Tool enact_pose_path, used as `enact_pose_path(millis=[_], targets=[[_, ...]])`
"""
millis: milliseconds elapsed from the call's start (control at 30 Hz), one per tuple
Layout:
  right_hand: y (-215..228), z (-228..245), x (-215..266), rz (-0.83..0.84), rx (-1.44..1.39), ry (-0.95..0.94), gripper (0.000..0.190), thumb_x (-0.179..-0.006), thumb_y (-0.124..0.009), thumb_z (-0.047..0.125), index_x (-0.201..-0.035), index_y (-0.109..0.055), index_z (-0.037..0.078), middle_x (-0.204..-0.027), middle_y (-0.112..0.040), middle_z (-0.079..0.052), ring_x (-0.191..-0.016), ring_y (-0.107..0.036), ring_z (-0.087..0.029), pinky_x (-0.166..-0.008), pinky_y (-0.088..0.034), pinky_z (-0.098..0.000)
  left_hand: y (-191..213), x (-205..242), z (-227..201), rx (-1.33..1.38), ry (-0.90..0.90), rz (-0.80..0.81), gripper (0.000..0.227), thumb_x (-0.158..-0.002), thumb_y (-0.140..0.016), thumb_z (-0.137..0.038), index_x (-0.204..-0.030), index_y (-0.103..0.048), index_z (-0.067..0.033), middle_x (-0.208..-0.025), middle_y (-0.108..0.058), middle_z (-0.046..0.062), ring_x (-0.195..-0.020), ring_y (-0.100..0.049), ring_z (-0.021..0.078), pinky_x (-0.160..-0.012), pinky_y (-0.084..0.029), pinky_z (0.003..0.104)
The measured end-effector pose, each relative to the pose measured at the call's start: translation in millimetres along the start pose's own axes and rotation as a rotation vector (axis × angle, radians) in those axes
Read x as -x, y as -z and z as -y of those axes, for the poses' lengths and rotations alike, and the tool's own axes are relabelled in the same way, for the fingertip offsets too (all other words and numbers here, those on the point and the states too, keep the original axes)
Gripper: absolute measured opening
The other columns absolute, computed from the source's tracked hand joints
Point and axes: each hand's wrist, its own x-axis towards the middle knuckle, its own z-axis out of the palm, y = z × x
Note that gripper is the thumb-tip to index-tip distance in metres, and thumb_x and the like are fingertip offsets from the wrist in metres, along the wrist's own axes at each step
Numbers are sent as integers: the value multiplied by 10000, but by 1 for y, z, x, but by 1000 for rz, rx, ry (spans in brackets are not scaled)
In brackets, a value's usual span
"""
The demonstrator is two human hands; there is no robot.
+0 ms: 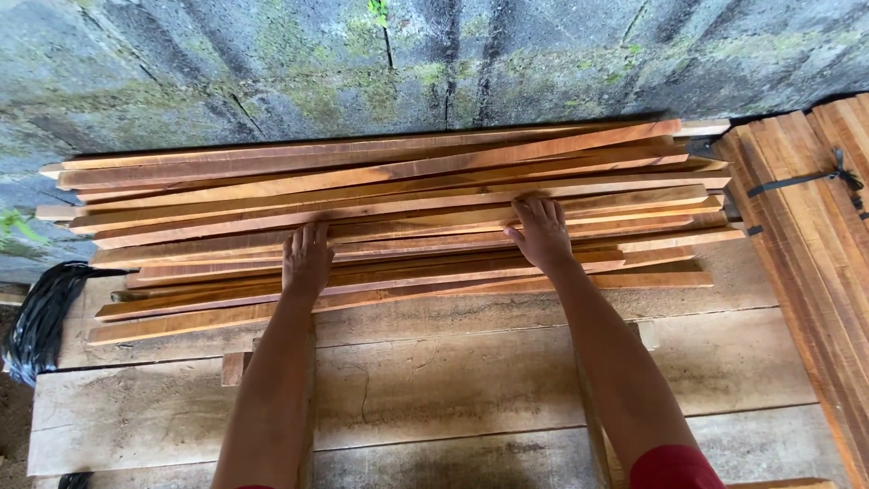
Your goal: Inspecting and sorting thin wooden strips on a workbench for quality control.
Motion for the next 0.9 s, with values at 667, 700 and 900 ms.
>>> enact_pose_path(millis=[667, 700, 900], targets=[[55, -19, 7, -122, 349, 155, 564, -632, -912, 421, -1084, -652, 206, -999, -735, 27, -1048, -709, -158, -1139, -437, -444, 36, 15, 16, -78, -102, -236, 569, -772, -866, -366, -1165, -523, -138, -1123, -691, 48, -1174, -672, 262, -1195, -372, 612], [66, -18, 8, -147, 355, 165, 547, -640, -911, 428, -1061, -647, 201, -967, -739, 20, -999, -726, -156, -1129, -447, -418, 51, 19, 14, -99, -97, -220, 560, -800, -845, -384, -1177, -503, -151, -1034, -701, 18, -1070, -717, 226, -1192, -392, 576], [131, -8, 26, -77, 219, 140, 593, -699, -898, 391, -1195, -639, 196, -971, -703, -7, -984, -725, -227, -957, -559, -406, 147, 62, 2, 22, -40, -268, 612, -761, -825, -465, -1226, -499, -237, -1039, -629, -30, -1069, -657, 197, -1006, -502, 422]])
